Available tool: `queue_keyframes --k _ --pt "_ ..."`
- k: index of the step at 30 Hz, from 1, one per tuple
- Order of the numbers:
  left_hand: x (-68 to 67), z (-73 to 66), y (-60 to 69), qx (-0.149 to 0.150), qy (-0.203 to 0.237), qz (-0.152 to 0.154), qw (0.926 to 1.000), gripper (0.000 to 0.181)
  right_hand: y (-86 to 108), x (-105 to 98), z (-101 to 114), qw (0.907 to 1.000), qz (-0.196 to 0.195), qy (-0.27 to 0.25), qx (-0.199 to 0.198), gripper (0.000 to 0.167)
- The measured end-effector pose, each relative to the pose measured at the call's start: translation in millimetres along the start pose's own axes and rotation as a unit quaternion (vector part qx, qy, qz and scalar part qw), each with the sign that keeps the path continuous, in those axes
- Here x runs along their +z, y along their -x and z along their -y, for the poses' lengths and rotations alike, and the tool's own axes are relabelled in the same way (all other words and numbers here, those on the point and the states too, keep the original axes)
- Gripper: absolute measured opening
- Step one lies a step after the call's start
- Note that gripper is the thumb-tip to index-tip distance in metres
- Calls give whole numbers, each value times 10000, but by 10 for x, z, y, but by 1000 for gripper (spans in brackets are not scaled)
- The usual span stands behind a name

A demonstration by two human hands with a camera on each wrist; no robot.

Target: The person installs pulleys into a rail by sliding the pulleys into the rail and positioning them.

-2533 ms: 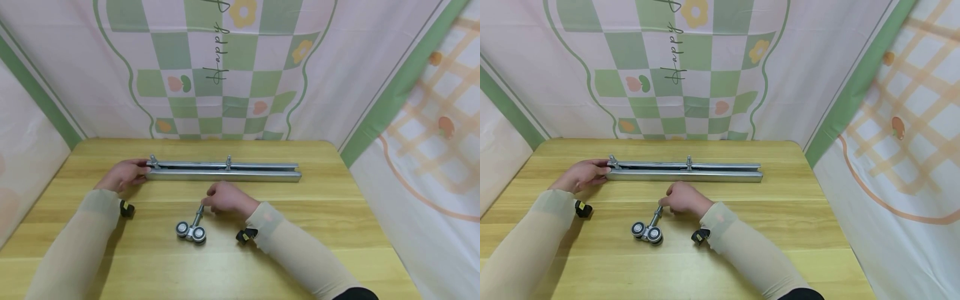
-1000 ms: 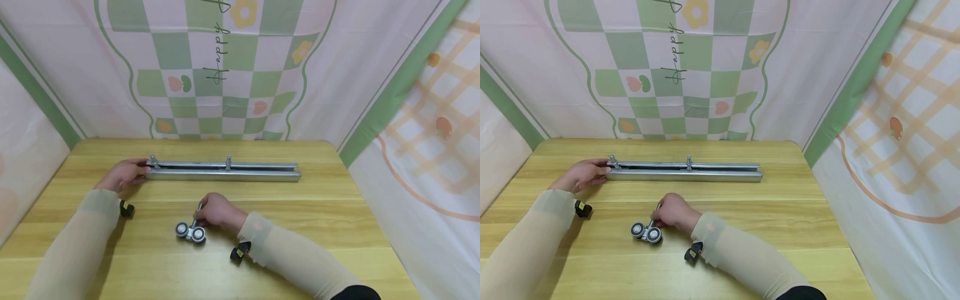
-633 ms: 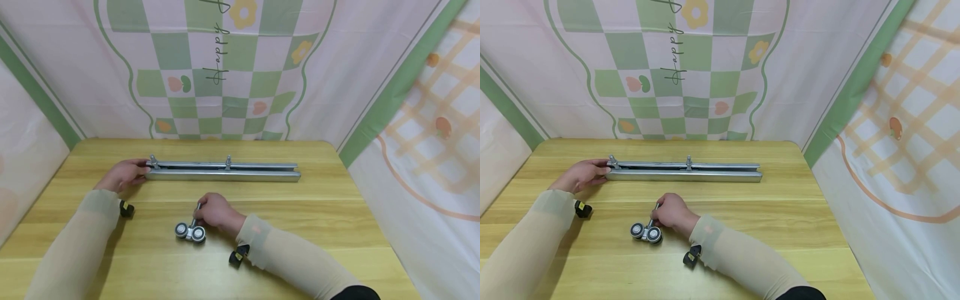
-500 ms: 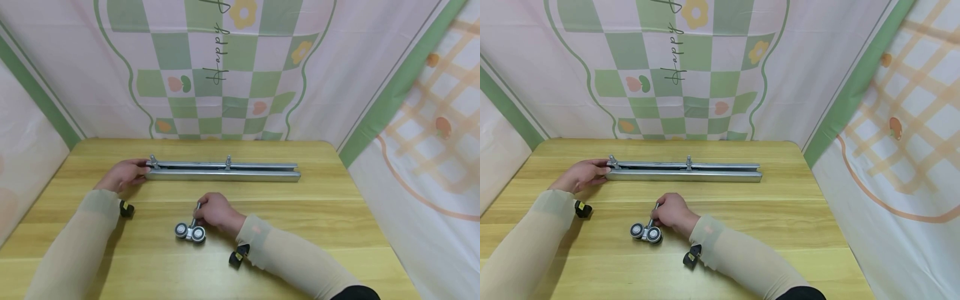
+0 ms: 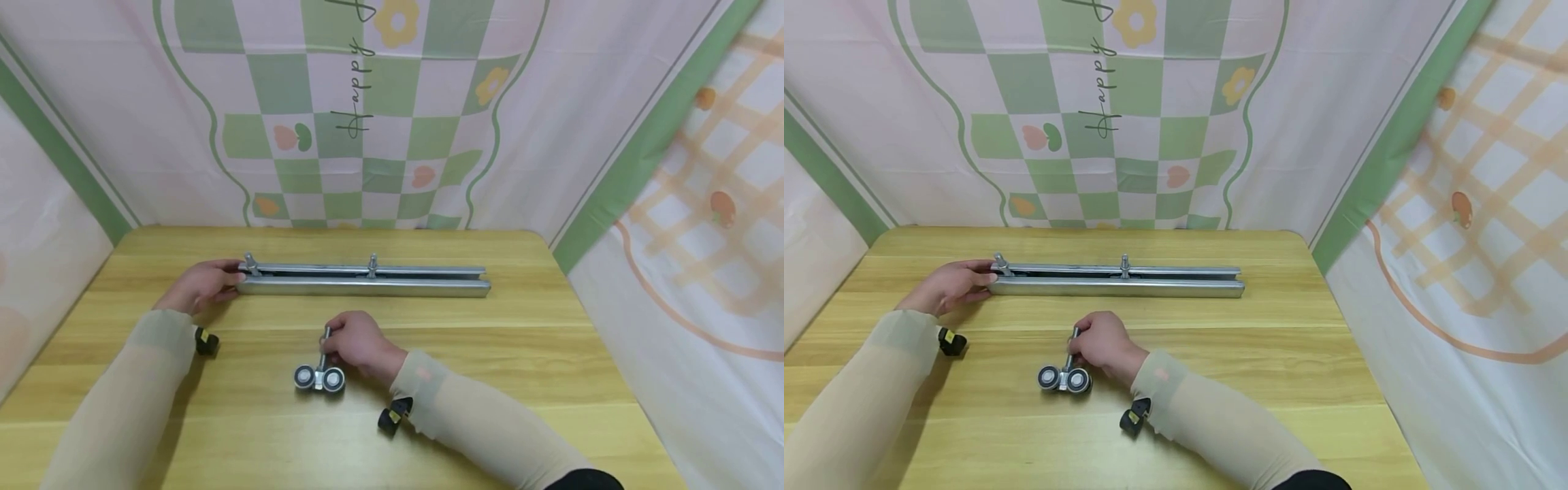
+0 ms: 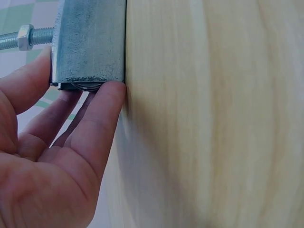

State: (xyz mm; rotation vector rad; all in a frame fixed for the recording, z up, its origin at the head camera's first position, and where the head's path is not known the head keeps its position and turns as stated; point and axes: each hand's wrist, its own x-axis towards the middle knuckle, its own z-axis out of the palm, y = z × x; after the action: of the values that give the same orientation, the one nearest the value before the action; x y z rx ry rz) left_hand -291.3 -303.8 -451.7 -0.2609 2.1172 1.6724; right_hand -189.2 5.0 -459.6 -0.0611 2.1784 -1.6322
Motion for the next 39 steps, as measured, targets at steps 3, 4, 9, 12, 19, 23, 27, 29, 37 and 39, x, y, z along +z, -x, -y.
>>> queue_keyframes --k 3,4,9,12,19,23,27,29,37,39 --pt "0 -1 2 8 -4 -12 10000 62 6 -70 -16 9999 -52 -98 -123 36" --pt "2 -1 2 14 -3 -16 10000 62 11 -100 -21 9997 -68 -146 -156 37" --pt "13 -5 2 28 41 -21 10000 62 62 -273 -20 9989 -81 -374 -279 40" --pt "6 -2 -4 25 46 -15 10000 62 106 -388 -3 9989 -103 -353 -296 43" --pt "6 7 -23 88 103 77 9999 64 197 -691 -31 9983 -332 -12 -471 45" --pt "4 14 -29 93 112 72 9999 64 273 -857 -55 9956 -633 321 -612 44" --pt "8 11 -14 32 51 -12 10000 63 373 -996 -85 9915 -874 635 -725 40" --pt "7 10 -6 -4 -15 -58 10000 63 431 -1060 -100 9895 -932 759 -800 39" --pt "8 18 -2 29 -43 -25 10000 64 604 -1281 -136 9813 -1019 1350 -918 36" --pt "7 20 -5 51 -42 -12 10000 63 629 -1329 -138 9783 -1028 1517 -969 35"
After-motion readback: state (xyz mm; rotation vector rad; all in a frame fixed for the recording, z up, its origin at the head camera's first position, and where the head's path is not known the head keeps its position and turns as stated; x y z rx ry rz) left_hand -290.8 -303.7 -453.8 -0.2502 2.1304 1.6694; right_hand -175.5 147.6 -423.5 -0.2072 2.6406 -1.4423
